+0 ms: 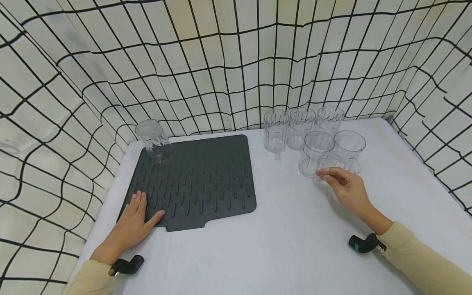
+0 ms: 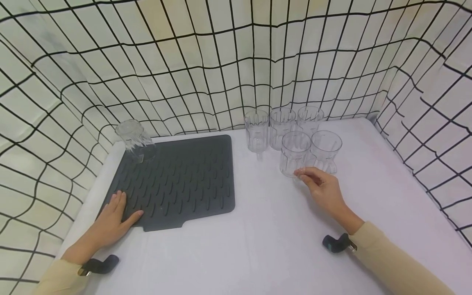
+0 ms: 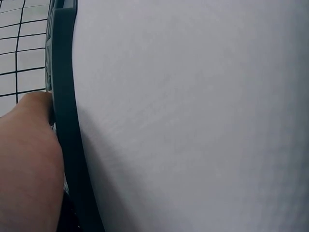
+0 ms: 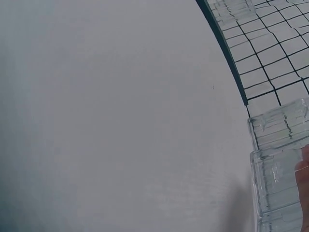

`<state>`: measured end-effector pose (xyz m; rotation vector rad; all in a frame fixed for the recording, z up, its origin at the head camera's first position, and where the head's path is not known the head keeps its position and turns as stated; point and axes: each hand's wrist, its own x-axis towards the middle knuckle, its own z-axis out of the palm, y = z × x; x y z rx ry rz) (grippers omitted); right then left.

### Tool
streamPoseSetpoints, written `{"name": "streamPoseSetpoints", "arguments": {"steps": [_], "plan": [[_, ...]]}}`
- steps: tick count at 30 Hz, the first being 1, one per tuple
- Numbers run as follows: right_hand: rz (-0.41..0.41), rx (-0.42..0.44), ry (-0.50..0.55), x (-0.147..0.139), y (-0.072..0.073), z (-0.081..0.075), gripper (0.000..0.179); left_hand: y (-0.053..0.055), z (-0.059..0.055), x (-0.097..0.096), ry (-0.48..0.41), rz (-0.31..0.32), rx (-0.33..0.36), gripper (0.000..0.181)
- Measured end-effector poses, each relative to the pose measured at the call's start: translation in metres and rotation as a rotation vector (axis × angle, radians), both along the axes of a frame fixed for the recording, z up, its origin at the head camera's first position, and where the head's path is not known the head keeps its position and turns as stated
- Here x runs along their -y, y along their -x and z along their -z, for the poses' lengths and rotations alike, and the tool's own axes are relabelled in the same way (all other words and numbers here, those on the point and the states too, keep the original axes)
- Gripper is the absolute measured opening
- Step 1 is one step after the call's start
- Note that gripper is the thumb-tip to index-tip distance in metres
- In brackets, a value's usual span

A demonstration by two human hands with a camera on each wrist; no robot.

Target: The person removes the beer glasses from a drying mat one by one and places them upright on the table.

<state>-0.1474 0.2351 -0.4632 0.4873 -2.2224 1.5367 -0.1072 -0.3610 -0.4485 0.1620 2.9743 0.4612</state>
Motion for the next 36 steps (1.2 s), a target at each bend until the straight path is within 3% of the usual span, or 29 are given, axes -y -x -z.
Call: {"name": "streamPoseSetpoints", "arguments": {"steps": [5,10,16,21,27,33,36], "plan": [[0.048,0.012,-0.051,0.001,-0.002,-0.004,0.02,0.0,-0.001,-0.001,0.005,-0.003,0.005,0.104],[0.151,0.046,-0.083,0.0,-0.01,-0.007,0.021,0.0,-0.002,-0.001,0.017,-0.002,0.011,0.104],[0.214,0.08,-0.028,-0.003,-0.019,-0.014,0.024,0.0,-0.004,0.0,0.024,-0.001,0.007,0.105],[0.197,0.032,0.069,-0.005,-0.021,-0.028,0.024,0.0,-0.004,0.001,0.019,0.0,0.003,0.105],[0.192,-0.035,0.042,0.0,-0.021,-0.048,0.026,-0.001,-0.002,0.003,0.018,0.008,0.0,0.104],[0.118,-0.058,0.095,0.011,-0.016,-0.059,0.028,-0.001,-0.003,0.001,0.008,0.01,0.005,0.105],[0.03,-0.064,0.168,0.019,-0.011,-0.061,0.028,-0.001,-0.004,0.001,0.015,0.008,-0.001,0.105]]}}
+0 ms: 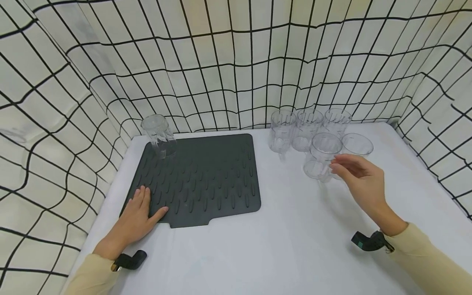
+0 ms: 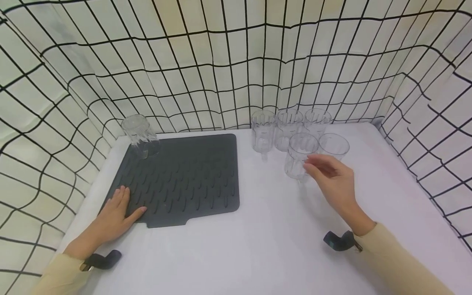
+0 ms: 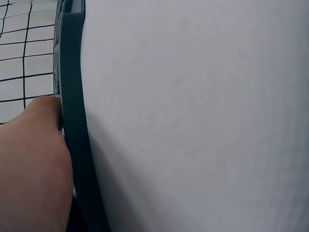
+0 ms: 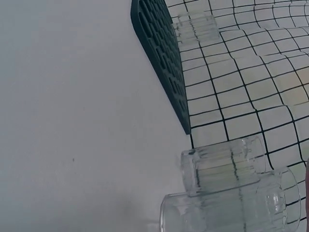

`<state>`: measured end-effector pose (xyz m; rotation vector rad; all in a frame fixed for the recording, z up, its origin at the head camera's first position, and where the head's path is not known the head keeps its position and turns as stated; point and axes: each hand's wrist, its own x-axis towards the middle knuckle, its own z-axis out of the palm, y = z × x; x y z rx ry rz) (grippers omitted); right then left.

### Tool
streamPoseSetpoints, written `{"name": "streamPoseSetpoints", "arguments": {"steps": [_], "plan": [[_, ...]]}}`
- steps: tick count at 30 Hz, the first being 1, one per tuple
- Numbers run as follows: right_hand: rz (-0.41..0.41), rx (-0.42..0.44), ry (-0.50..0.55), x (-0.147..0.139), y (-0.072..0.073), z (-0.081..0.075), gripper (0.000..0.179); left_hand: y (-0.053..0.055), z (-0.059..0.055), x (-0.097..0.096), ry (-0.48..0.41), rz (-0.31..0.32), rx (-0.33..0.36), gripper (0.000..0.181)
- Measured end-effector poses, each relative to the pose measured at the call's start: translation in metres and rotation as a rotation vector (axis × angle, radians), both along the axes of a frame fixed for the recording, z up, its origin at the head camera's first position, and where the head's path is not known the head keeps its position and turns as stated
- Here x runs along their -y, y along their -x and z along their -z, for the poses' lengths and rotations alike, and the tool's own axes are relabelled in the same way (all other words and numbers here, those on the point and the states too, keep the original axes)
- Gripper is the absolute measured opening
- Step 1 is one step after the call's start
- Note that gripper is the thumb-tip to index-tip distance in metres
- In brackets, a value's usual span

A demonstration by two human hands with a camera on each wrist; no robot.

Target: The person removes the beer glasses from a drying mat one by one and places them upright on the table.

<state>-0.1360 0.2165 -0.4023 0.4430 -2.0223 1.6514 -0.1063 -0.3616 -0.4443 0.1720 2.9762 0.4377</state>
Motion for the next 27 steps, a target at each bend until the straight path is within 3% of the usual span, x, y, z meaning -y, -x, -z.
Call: {"name": "streamPoseSetpoints", "arguments": {"steps": [5,12,21,27], "plan": [[-0.149,-0.01,0.075,0.016,0.007,0.0,0.029,0.001,0.001,0.001,0.012,-0.002,-0.004,0.105],[-0.168,0.053,-0.004,0.043,0.018,-0.001,0.03,0.001,0.003,0.003,-0.001,-0.005,-0.004,0.105],[-0.242,0.103,0.044,0.082,0.035,-0.002,0.03,0.001,-0.002,0.001,0.005,-0.006,0.008,0.105],[-0.279,0.163,-0.003,0.112,0.046,0.0,0.03,0.0,-0.004,-0.001,0.029,-0.006,0.008,0.105]]}}
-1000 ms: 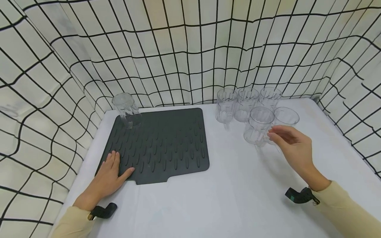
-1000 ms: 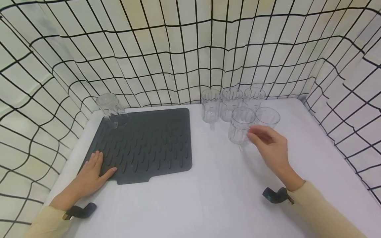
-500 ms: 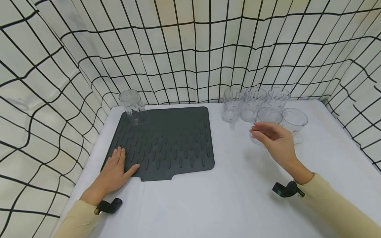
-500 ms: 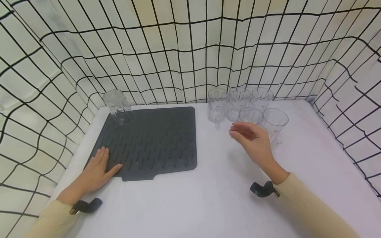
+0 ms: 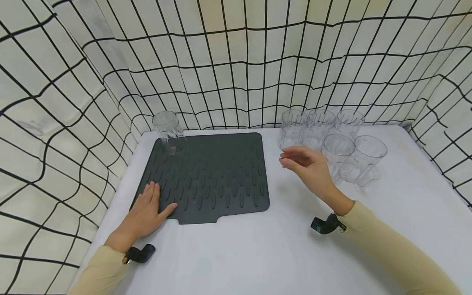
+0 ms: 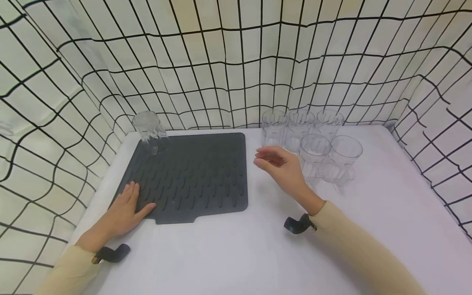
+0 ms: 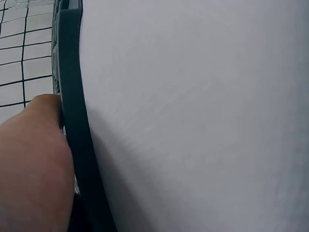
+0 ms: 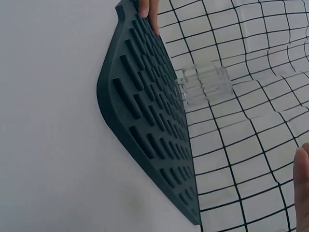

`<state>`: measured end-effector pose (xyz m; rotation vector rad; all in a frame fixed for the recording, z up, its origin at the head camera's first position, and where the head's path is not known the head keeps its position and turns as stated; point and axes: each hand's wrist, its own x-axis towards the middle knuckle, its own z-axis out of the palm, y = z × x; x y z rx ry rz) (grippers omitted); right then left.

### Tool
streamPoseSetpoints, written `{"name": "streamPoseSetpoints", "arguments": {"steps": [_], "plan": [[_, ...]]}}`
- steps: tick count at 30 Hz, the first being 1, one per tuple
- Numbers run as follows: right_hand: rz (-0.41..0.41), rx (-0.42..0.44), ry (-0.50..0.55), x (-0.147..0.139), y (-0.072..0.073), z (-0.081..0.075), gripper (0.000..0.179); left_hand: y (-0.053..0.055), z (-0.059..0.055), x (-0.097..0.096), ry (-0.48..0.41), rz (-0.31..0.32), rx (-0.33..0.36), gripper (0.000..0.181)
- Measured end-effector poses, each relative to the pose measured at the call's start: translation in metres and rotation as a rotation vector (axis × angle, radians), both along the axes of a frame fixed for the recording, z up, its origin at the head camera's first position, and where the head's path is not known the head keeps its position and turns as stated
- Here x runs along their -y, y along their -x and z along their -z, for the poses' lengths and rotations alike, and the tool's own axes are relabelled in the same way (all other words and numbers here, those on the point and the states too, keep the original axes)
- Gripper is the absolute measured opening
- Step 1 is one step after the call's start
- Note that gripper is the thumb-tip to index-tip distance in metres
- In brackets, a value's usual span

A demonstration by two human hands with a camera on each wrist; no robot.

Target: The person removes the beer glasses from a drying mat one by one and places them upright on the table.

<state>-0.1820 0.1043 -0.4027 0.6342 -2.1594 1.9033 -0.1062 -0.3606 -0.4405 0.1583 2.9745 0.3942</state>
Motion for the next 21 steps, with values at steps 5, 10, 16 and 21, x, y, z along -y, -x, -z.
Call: {"name": "streamPoseSetpoints", "arguments": {"steps": [5,10,16,21], "plan": [[-0.032,0.031,-0.017,0.025,0.01,-0.001,0.03,-0.001,-0.002,-0.002,0.017,-0.008,0.01,0.104],[-0.053,0.026,-0.044,0.044,0.023,0.0,0.032,0.0,0.001,-0.004,-0.005,-0.008,0.008,0.103],[-0.114,0.042,-0.059,0.075,0.039,0.007,0.033,-0.002,0.003,0.001,0.012,-0.013,0.005,0.103],[-0.146,0.052,-0.063,0.101,0.053,0.01,0.03,-0.002,0.002,0.002,-0.001,-0.01,-0.002,0.103]]}}
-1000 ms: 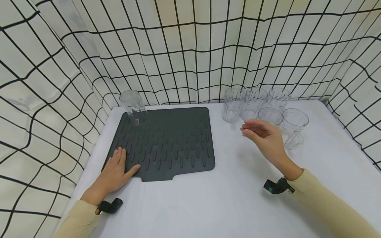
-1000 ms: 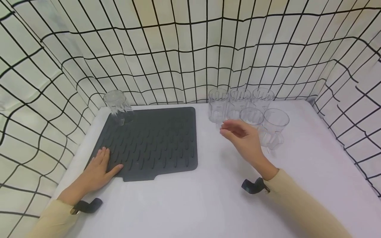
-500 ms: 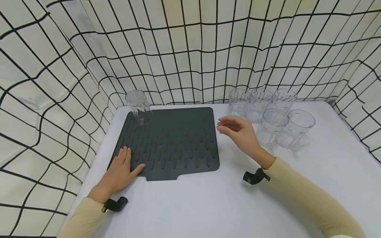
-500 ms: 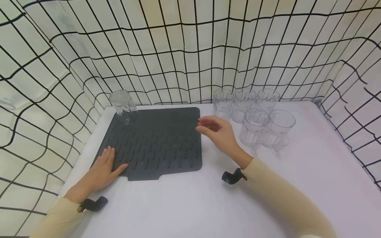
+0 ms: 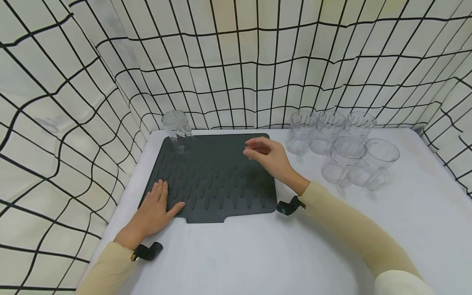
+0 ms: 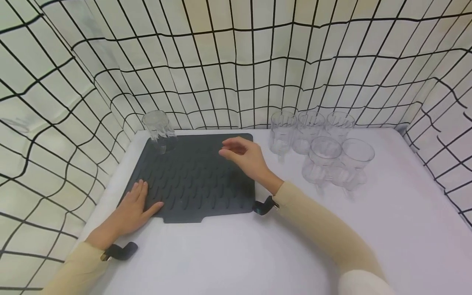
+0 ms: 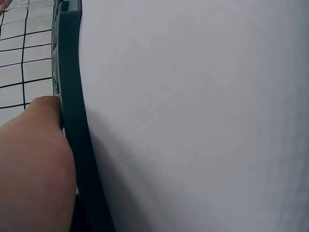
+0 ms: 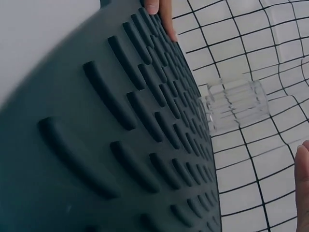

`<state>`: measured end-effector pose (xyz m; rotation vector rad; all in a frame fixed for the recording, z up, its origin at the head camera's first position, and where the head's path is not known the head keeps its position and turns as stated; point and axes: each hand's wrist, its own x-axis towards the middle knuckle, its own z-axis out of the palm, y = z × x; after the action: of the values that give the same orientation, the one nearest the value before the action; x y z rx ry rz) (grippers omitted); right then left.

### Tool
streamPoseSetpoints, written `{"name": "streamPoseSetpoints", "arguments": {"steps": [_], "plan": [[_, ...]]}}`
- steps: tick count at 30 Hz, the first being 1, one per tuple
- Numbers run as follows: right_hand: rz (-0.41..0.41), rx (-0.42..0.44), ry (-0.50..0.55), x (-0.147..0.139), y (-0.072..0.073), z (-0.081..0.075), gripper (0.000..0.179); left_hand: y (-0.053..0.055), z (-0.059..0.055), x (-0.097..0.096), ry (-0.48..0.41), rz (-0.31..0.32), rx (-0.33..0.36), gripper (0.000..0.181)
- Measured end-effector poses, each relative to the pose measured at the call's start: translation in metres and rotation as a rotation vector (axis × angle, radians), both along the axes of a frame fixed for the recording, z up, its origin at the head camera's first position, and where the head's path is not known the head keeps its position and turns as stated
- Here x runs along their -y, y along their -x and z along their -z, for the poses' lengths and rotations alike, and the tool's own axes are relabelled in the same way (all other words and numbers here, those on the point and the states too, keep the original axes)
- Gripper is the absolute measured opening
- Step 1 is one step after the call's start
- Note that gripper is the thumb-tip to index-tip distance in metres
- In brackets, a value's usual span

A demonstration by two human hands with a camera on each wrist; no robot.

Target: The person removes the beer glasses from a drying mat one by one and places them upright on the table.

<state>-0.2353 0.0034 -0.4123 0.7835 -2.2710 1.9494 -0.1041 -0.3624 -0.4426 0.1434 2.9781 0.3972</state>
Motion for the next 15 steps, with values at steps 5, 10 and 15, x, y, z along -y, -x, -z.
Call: {"name": "streamPoseSetpoints", "arguments": {"steps": [5,10,15], "plan": [[-0.034,0.007,-0.053,0.023,0.011,-0.002,0.031,0.001,-0.003,0.0,-0.003,-0.002,0.004,0.102],[-0.053,0.005,-0.108,0.046,0.021,-0.006,0.031,-0.002,-0.004,-0.002,0.009,-0.006,-0.011,0.1],[-0.086,0.02,-0.107,0.07,0.031,-0.009,0.031,-0.003,-0.004,-0.003,0.023,-0.008,-0.012,0.1]]}}
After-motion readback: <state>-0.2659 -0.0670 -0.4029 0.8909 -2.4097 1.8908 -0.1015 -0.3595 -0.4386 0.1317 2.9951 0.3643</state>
